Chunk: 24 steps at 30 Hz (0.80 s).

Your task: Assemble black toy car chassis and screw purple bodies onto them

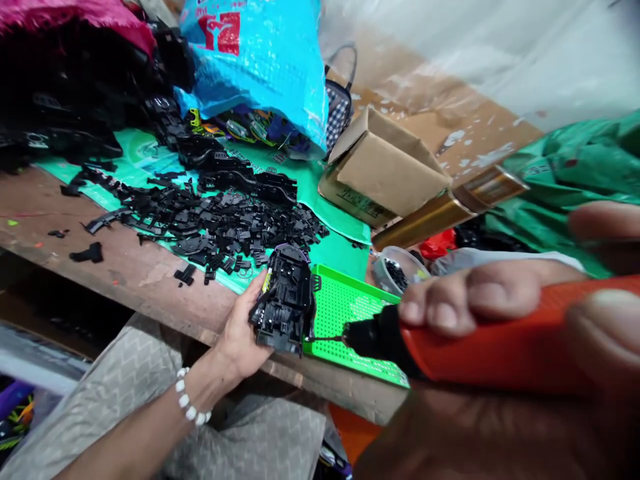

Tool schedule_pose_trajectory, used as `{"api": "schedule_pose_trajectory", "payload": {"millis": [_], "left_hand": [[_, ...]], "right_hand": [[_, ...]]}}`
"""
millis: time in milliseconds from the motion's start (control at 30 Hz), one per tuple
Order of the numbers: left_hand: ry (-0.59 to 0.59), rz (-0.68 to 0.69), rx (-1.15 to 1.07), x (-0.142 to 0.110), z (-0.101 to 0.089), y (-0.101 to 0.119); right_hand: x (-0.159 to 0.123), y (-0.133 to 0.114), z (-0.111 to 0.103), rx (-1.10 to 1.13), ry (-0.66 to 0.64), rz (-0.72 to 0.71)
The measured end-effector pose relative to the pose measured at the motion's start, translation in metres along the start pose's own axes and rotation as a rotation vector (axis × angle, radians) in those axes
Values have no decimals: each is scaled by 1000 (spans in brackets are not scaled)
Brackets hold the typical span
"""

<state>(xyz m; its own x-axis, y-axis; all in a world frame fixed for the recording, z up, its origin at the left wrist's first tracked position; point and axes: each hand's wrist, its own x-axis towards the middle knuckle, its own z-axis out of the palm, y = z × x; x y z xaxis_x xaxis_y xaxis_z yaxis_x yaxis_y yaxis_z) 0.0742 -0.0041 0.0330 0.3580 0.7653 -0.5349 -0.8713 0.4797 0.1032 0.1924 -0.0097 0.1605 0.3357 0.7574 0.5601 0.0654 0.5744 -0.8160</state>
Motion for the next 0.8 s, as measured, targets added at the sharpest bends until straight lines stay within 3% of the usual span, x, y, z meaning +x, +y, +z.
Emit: {"api": "schedule_pose_trajectory", "payload": {"millis": [100,333,500,633,800], "left_hand": [[31,14,-13,0,0,1],[141,166,18,-2,2,-2],[69,124,7,-1,2,-3],[86,137,5,-2,1,-2],[-14,54,-31,0,0,0]], "right_hand": [[-6,0,10,58,-107,35],[-6,4,17,89,-130,93],[-10,4,17,89,-141,35],[-11,4,15,101,-159,69],[-9,4,19,105,-115,118]]}}
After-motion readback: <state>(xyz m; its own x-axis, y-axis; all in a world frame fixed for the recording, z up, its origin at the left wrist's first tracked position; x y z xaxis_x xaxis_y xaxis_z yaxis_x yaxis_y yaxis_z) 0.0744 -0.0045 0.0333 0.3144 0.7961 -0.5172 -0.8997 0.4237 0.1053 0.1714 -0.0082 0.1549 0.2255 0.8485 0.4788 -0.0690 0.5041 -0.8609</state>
